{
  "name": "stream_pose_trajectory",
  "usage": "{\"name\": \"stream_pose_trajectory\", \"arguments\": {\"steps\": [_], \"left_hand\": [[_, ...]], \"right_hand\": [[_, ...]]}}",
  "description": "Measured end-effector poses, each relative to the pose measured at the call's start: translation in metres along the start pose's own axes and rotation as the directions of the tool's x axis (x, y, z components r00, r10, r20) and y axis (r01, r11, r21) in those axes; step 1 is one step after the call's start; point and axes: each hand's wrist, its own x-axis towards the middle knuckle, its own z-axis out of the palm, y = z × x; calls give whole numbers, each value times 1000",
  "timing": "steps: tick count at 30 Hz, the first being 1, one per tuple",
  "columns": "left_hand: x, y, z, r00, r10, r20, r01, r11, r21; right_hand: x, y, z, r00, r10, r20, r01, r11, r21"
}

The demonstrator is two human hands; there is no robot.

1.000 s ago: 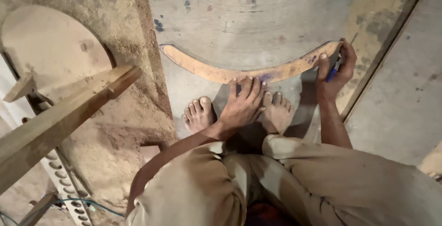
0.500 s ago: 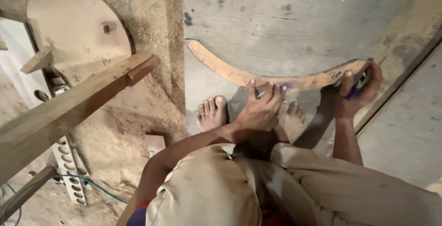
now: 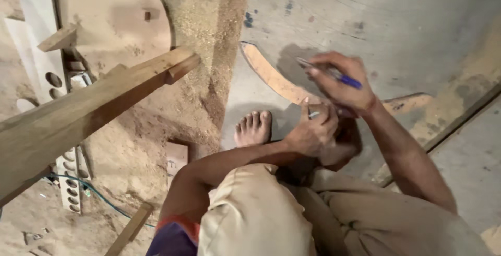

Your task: The person kneels on the workshop floor holding a curved wooden template against a flat board, repositioning and aligning it, and traces along its edge with a pen to mark curved lines, repeating the tracing along different sections of the template.

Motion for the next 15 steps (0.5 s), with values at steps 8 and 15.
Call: {"name": "stream_pose_trajectory", "arguments": {"steps": [8,15], "left_hand": [[-3,3,8,998,-63,31,64,998,-24],[-11,5,15,993,-62,99,52,994,100]], "right_hand": [[115,4,70,981,-134,142,143,988,-58],[127,12,80,932,-310,188,338,930,-144]]}}
